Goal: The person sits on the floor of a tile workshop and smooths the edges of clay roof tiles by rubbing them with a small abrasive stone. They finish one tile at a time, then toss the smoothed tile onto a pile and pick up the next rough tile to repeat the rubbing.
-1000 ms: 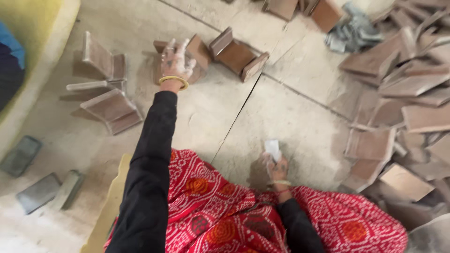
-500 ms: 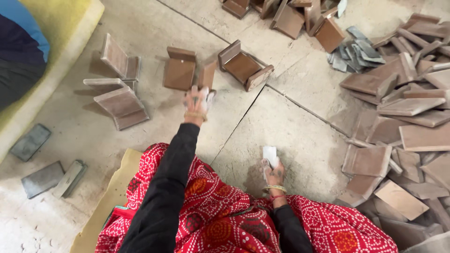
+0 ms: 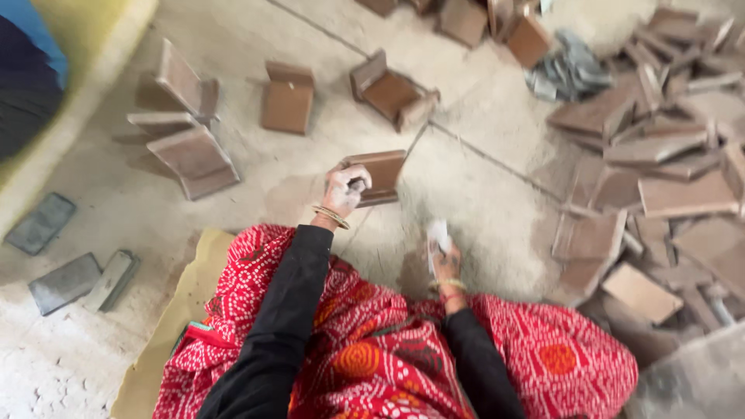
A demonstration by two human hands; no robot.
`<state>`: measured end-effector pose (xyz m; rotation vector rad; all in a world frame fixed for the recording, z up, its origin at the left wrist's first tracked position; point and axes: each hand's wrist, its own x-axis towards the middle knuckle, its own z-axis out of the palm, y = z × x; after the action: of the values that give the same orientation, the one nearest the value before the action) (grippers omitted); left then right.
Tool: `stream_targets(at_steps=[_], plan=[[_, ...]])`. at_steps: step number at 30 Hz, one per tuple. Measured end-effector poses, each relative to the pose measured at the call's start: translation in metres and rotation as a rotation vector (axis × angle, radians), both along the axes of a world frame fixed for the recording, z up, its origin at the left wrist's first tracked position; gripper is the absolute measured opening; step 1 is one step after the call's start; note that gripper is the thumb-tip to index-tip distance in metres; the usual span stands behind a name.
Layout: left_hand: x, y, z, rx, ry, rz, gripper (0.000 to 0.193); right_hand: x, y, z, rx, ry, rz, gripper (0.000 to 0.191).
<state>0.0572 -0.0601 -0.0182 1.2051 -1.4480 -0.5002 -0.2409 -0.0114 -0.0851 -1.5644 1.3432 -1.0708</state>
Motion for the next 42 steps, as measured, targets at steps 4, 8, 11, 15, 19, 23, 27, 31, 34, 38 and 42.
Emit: stream_targets(at_steps=[4,8,11,15,19,23,27,31,34,38,42], plan=[[-0.046,0.018,-0.048,0.226,0.105,-0.295,0.025,-0.005,0.005,-0.011,-0.377,0.332,-0.159,0.038],[-0.065,0.017,-0.066,-0.068,0.13,-0.357,0.03,-0.006,0.017,-0.006,-0.163,0.049,-0.145,0.03],[-0.064,0.019,-0.057,0.045,0.571,-0.413,0.039,-0.002,0.026,0.019,0.055,-0.222,-0.232,0.033],[-0.064,0.023,-0.036,0.251,0.696,-0.345,0.039,0.002,0.031,0.041,0.187,-0.344,-0.272,0.036],[-0.065,0.028,-0.019,0.338,0.553,-0.362,0.056,0.005,0.029,0.029,-0.094,0.027,-0.129,0.033],[-0.062,0.036,-0.003,0.307,0.202,-0.482,0.064,0.008,0.027,0.016,-0.106,0.151,-0.172,0.03],[-0.058,0.047,0.016,0.144,-0.261,-0.25,0.069,0.01,0.031,0.025,-0.2,0.206,-0.195,0.027],[-0.064,0.08,0.019,-0.115,-0.296,-0.063,0.043,0.009,0.037,0.044,0.116,0.015,-0.17,0.034],[-0.079,0.115,0.001,0.33,-0.442,-0.032,0.021,0.009,0.04,0.054,0.078,-0.024,-0.21,0.032],[-0.107,0.127,-0.032,0.56,-0.786,-0.621,0.036,0.009,0.043,0.061,0.056,-0.103,-0.278,0.031],[-0.136,0.107,-0.048,0.65,-0.937,-0.867,0.049,0.013,0.046,0.069,0.063,-0.36,-0.27,0.031]])
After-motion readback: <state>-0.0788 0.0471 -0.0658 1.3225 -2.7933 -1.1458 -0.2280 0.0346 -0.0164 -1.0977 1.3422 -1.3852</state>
